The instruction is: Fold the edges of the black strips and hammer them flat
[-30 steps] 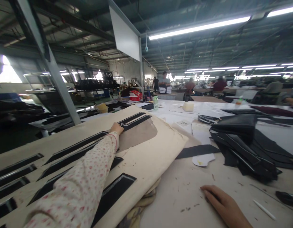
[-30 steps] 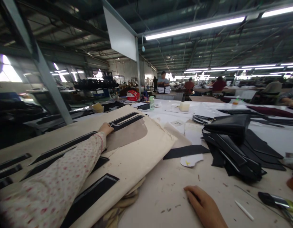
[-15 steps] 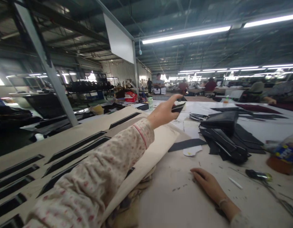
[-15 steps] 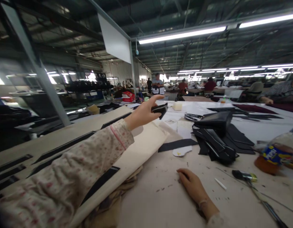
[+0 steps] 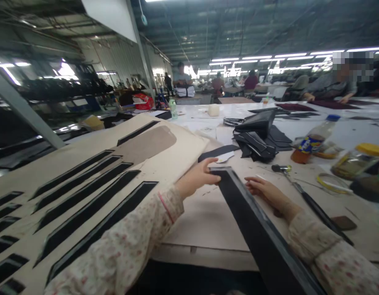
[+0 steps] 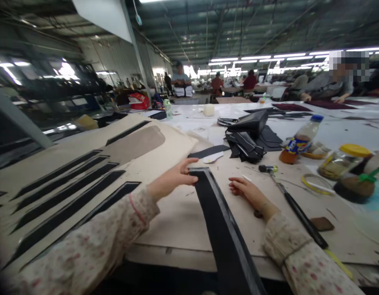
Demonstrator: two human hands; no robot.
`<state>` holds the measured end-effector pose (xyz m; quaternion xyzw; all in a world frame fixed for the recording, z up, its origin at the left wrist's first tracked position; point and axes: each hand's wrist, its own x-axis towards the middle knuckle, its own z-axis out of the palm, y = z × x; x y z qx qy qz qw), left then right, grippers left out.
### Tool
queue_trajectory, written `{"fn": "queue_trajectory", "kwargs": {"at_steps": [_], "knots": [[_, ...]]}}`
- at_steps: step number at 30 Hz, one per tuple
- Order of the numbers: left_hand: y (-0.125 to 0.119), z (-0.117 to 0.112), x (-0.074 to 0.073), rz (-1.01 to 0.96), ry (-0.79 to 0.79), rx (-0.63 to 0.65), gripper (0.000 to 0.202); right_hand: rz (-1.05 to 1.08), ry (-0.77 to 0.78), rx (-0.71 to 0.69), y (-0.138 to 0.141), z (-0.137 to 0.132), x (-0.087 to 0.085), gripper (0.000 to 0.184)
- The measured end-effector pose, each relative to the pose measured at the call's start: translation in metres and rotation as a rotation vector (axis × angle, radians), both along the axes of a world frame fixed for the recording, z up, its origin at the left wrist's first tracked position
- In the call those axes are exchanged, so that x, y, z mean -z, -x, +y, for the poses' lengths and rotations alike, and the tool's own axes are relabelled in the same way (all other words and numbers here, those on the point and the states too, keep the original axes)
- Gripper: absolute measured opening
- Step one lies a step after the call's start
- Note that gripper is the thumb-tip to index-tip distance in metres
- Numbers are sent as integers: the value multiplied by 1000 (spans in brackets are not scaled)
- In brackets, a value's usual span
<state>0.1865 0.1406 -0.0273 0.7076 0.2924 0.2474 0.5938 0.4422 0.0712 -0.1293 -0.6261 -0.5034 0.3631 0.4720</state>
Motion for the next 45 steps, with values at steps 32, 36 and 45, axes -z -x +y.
{"fn": "queue_trajectory", "kwargs": {"at_steps": [32, 36, 45], "knots": [[5, 8, 116, 412, -741, -277, 22, -730, -292, -405, 80, 38, 12, 29], [6, 7, 115, 437, -785, -255, 21, -733, -303, -422, 81, 38, 11, 30], [8, 3, 112, 525, -917, -201, 21, -786, -327, -427, 82, 35, 8, 21]]}}
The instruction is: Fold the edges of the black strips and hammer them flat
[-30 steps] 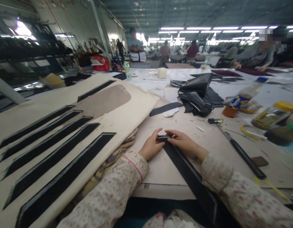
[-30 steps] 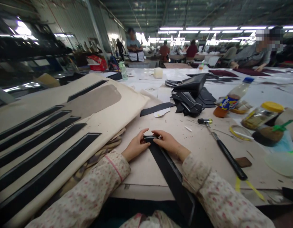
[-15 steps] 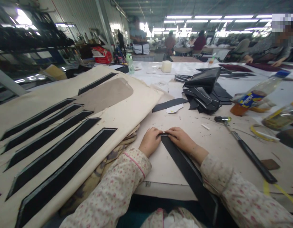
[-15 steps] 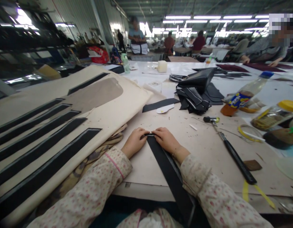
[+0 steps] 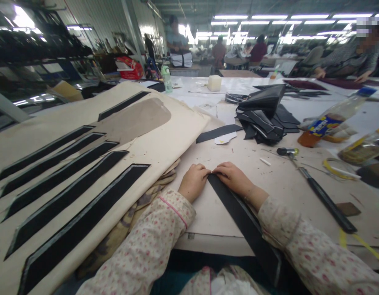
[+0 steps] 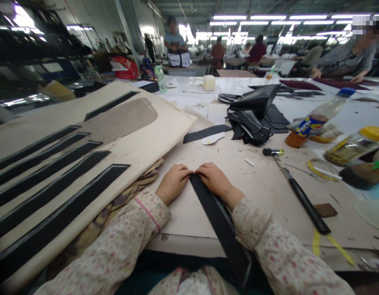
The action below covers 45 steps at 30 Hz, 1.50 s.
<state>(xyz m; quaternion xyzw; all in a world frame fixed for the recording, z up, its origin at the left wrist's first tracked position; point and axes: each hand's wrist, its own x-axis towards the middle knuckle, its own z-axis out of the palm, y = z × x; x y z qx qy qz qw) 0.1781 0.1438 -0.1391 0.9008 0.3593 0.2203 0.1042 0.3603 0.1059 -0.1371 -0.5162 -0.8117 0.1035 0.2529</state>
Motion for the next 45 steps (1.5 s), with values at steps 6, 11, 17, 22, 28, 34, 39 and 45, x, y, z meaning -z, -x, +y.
{"fn": "queue_trajectory", "kwargs": {"at_steps": [6, 11, 17, 22, 28, 34, 39, 45], "knots": [[2, -4, -4, 100, -38, 39, 24, -67, -23, -30, 1, -2, -3, 21], [4, -9, -12, 243, -66, 83, 27, -187, -35, -59, 3, -6, -7, 28], [9, -13, -22, 320, -61, 96, 31, -246, -26, -68, 5, -8, -11, 31], [17, -13, -23, 330, -36, 69, 32, -335, 7, -38, -1, -12, -16, 29], [22, -8, -17, 297, -32, 48, 31, -326, 86, 81, -14, -17, -21, 26], [15, 10, -20, 171, 106, -8, 27, -287, 118, 186, -22, -28, -23, 31], [-7, 18, -19, 123, 116, 48, 27, -188, 146, 124, -16, -36, -20, 32], [-21, 17, -18, 127, 158, 139, 22, -122, 143, 97, -15, -36, -16, 28]]}}
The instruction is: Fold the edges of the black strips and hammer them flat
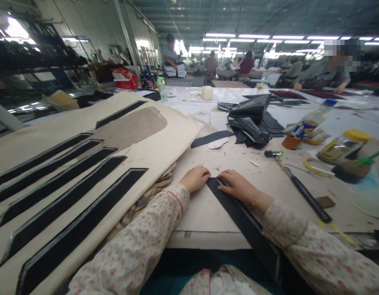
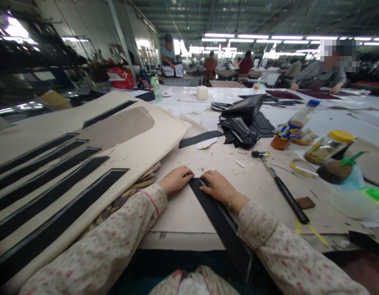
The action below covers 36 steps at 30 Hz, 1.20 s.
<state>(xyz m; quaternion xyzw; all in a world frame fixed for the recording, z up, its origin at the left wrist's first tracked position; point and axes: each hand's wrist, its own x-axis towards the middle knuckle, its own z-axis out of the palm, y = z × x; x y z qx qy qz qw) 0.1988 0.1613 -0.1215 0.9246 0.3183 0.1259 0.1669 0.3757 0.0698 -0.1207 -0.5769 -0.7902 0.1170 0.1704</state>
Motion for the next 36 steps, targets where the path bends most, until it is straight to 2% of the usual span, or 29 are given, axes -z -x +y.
{"fn": "queue_trajectory", "kwargs": {"at_steps": [4, 7, 10, 13, 16, 17, 21, 24, 27, 29, 31, 33, 36], "knots": [[3, -14, -5, 8, -64, -9, 18, 11, -2, 16, 1, -1, -1, 38], [8, -29, -2, 41, -189, 56, 22, -13, -13, 27, -7, -5, -9, 42], [13, -37, 7, 45, -250, 72, 26, -63, -51, 120, -39, -15, -23, 36], [15, -39, 13, 10, -253, 40, 25, -151, -48, 339, -91, -38, -28, 36], [14, -41, 13, -2, -247, 19, 21, -296, -14, 586, -143, -65, -18, 39], [14, -43, 12, 1, -248, 17, 20, -344, 28, 629, -157, -73, -11, 40], [16, -53, 10, -20, -257, 59, 20, -380, 70, 788, -181, -88, 8, 43], [19, -62, 12, -97, -226, 164, 23, -364, 61, 811, -181, -87, 7, 39], [22, -67, 15, -140, -200, 218, 24, -331, 28, 800, -169, -85, -6, 40], [22, -69, 16, -141, -197, 214, 24, -212, 17, 795, -151, -88, -16, 44], [22, -69, 16, -137, -195, 210, 24, 65, 59, 792, -125, -93, -25, 52], [22, -68, 15, -138, -193, 205, 23, 233, 135, 703, -94, -97, -30, 59], [21, -68, 15, -133, -193, 203, 24, 170, 192, 478, -56, -99, -34, 57]]}}
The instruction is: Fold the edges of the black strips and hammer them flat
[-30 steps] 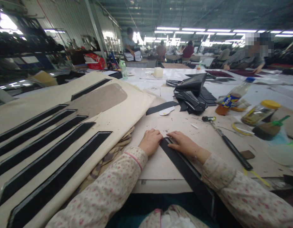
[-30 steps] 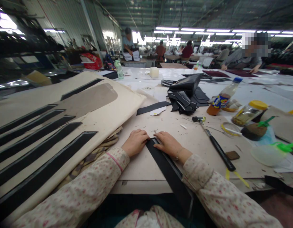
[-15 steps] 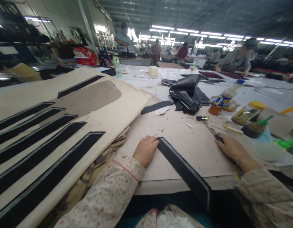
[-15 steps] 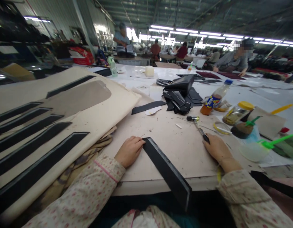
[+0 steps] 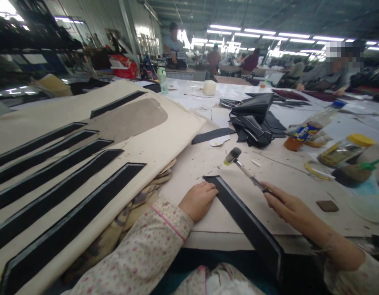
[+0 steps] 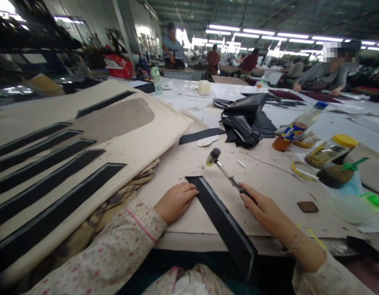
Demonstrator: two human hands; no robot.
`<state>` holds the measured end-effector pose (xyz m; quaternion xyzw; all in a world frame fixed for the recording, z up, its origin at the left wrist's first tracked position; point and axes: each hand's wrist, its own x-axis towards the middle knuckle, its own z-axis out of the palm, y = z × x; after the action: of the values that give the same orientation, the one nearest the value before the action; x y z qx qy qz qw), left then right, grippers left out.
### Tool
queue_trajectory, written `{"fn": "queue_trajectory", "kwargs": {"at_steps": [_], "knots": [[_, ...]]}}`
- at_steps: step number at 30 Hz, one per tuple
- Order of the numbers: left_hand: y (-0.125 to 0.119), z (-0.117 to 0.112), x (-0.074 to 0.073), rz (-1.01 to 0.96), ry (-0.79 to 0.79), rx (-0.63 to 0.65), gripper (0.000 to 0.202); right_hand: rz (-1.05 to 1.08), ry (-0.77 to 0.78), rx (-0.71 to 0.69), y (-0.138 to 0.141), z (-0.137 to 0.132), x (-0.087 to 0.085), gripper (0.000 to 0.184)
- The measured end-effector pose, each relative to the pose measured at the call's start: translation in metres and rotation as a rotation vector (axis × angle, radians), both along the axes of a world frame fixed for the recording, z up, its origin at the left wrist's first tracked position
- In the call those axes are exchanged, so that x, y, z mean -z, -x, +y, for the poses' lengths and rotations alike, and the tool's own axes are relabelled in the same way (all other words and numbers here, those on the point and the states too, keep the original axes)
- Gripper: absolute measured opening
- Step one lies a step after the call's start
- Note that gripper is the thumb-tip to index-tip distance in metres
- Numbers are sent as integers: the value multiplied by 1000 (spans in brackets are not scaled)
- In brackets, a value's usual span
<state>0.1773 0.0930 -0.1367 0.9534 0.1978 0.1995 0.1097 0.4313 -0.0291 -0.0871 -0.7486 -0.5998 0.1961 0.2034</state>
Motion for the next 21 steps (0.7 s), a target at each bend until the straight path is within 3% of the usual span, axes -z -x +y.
{"fn": "queue_trajectory", "kwargs": {"at_steps": [4, 7, 11, 17, 21], "knots": [[0, 0, 2, -4, -10, 3, 24, -26, 17, -120, 24, 4, 0, 58], [0, -1, 3, -17, -11, 1, 24, -32, -5, -142, 31, 6, 3, 57], [-1, -2, 0, -12, -11, -12, 24, -4, 46, -285, 37, 9, 7, 49], [-2, -2, -1, -4, 8, -11, 23, -52, -24, -200, 40, 12, 5, 52], [-2, -2, 0, -9, 1, -15, 23, -38, 28, -296, 42, 16, 7, 47]]}}
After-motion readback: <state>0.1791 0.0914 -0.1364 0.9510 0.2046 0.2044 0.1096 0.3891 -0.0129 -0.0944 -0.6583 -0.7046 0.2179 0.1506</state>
